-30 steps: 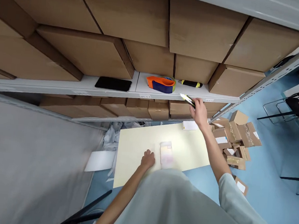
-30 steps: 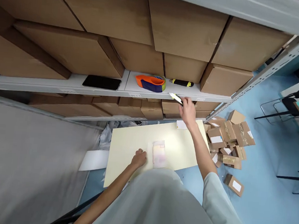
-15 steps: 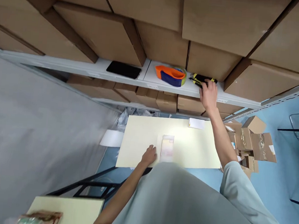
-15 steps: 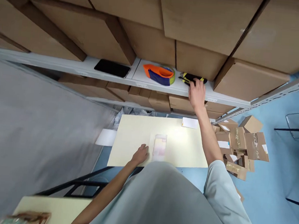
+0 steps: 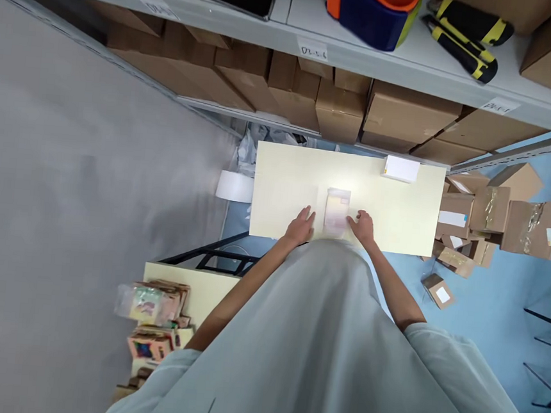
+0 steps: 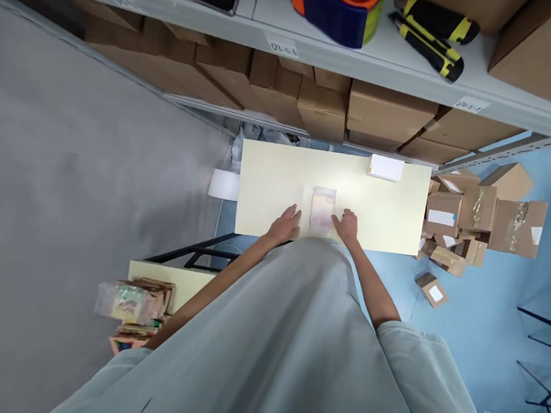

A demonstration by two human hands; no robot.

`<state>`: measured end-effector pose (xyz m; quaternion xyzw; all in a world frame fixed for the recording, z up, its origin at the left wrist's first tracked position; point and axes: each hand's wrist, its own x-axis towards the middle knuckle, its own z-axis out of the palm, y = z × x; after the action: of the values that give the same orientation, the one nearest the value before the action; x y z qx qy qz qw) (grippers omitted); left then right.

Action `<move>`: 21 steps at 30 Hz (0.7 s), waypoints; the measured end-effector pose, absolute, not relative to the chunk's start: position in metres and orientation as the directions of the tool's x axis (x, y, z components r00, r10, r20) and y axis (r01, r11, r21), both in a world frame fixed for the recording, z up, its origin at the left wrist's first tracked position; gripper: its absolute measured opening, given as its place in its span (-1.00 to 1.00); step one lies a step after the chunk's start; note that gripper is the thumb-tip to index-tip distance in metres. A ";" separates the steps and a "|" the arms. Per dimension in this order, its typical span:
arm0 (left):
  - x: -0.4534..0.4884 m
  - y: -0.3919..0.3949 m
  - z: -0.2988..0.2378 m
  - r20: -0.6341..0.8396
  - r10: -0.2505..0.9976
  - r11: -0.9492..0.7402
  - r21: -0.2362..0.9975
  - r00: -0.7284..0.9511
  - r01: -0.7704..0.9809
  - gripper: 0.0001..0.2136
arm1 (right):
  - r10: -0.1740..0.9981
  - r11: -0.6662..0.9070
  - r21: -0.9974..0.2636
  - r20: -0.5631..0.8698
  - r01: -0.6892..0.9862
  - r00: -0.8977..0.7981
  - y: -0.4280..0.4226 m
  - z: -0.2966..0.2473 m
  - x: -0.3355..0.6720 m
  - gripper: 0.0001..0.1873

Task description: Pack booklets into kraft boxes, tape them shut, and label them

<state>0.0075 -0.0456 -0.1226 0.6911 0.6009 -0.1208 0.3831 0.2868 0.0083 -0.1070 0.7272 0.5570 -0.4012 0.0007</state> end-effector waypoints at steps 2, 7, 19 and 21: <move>0.008 -0.042 -0.120 -0.645 0.712 -0.017 0.379 0.278 0.925 -0.28 | 0.768 -0.482 -0.430 -0.626 0.763 0.133 0.003 -0.112 0.269 -0.51; 0.015 -0.031 -0.114 -0.696 0.646 -0.084 0.341 0.312 0.936 -0.16 | 0.698 -0.622 -0.381 -0.665 0.684 0.266 0.016 -0.117 0.232 -0.66; 0.000 -0.013 -0.120 -0.602 0.758 0.256 0.629 0.252 0.734 -0.40 | 0.804 -0.581 -0.621 -0.539 0.526 0.251 0.021 -0.054 0.220 -0.60; -0.007 -0.004 -0.121 -0.593 0.784 0.421 0.726 0.185 0.544 -0.51 | 0.822 -0.564 -0.711 -0.532 0.419 0.203 0.021 -0.032 0.215 -0.54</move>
<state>-0.0069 -0.0038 -0.1209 0.5275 0.6292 0.1070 0.5607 0.2146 0.0212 -0.0321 0.7459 0.4159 -0.4751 -0.2120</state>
